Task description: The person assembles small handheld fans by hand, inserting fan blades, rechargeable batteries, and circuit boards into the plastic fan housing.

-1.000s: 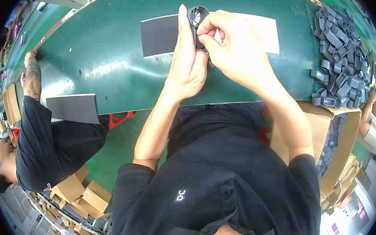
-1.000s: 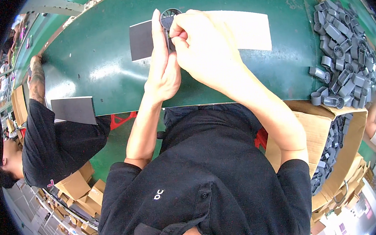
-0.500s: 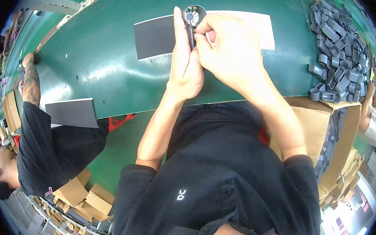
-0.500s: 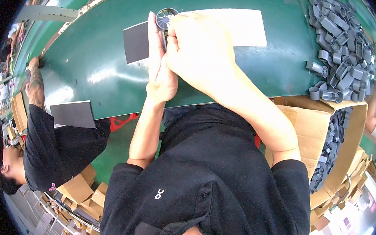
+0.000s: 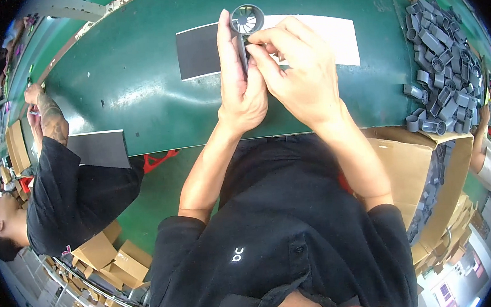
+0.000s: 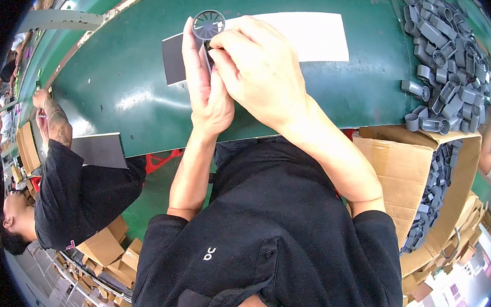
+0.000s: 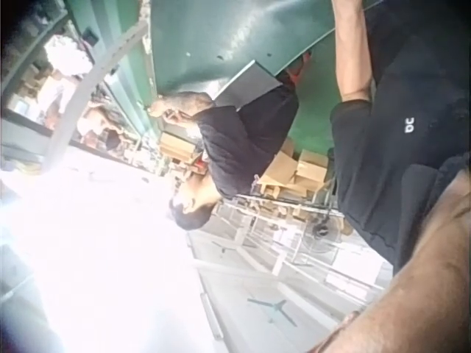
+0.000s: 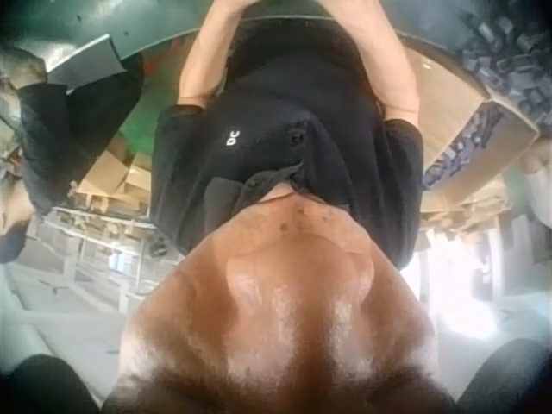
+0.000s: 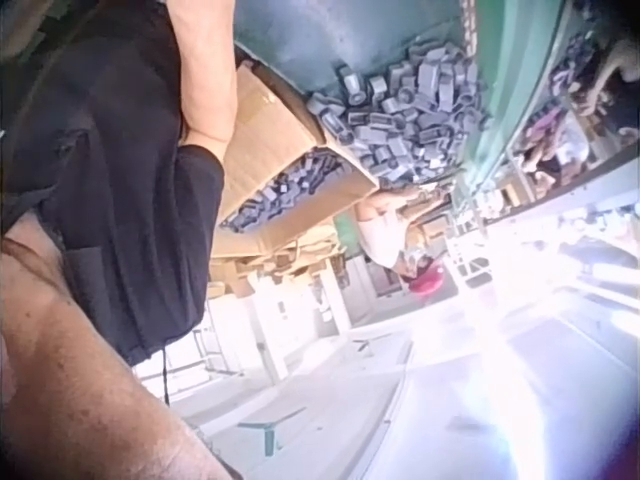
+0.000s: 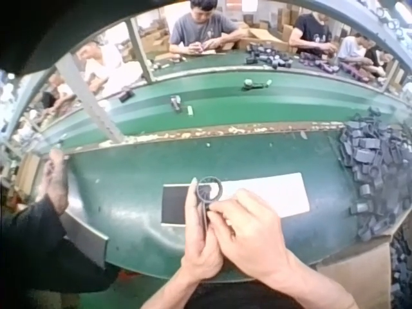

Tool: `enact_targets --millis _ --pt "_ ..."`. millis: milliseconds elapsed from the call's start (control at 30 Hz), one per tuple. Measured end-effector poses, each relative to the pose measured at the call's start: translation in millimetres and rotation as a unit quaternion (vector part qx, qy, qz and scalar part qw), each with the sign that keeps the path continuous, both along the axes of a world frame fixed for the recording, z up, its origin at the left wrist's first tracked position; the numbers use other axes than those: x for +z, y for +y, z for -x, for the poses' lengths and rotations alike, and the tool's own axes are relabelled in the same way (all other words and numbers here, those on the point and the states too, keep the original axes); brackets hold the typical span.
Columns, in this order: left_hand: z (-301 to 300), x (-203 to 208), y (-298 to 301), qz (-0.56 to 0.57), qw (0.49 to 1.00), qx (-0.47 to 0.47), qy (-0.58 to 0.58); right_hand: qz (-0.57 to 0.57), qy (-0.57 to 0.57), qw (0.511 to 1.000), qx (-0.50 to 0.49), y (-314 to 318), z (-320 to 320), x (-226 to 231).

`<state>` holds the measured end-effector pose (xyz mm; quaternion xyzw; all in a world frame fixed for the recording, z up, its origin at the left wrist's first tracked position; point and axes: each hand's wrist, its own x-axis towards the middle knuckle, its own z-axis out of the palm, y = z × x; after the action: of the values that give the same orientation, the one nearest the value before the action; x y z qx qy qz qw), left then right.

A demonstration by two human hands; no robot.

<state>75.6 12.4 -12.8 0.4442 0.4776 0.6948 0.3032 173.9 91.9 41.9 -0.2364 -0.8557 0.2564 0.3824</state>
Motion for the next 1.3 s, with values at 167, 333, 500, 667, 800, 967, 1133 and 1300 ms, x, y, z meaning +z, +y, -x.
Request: enact_targets --millis 167,333,500,667,800,967,1133,1300 --pt "0.8 19.6 -1.9 -0.016 0.997 -0.044 -0.058 -0.007 -0.002 1.000 -0.017 -16.2 -11.8 5.6" --pt "-3.4 31.3 -0.9 -0.018 0.995 -0.079 -0.063 -0.007 0.029 0.999 -0.042 -23.5 -22.5 10.7" --pt "-4.2 31.2 -6.0 0.069 0.983 -0.088 -0.145 -0.045 0.089 0.994 -0.042 -14.5 -34.8 23.1" --pt "-2.9 32.5 -6.1 0.058 0.988 -0.100 -0.098 0.196 0.054 0.979 -0.001 0.0 -43.1 26.2" --pt "-3.6 26.3 -1.6 0.011 0.990 -0.045 0.131 0.323 0.069 0.944 0.017 3.1 -36.3 27.1" --pt "-7.6 20.7 -0.6 0.003 0.988 -0.028 0.151 0.407 0.070 0.909 0.059 14.3 -27.4 15.8" --pt "-5.9 8.9 -3.6 0.061 0.980 0.012 0.189 0.437 0.079 0.893 0.071 20.6 -17.5 2.2" --pt "-11.3 7.2 -2.0 0.079 0.980 0.033 0.180 0.504 0.074 0.853 0.114 32.2 -14.9 -11.1"
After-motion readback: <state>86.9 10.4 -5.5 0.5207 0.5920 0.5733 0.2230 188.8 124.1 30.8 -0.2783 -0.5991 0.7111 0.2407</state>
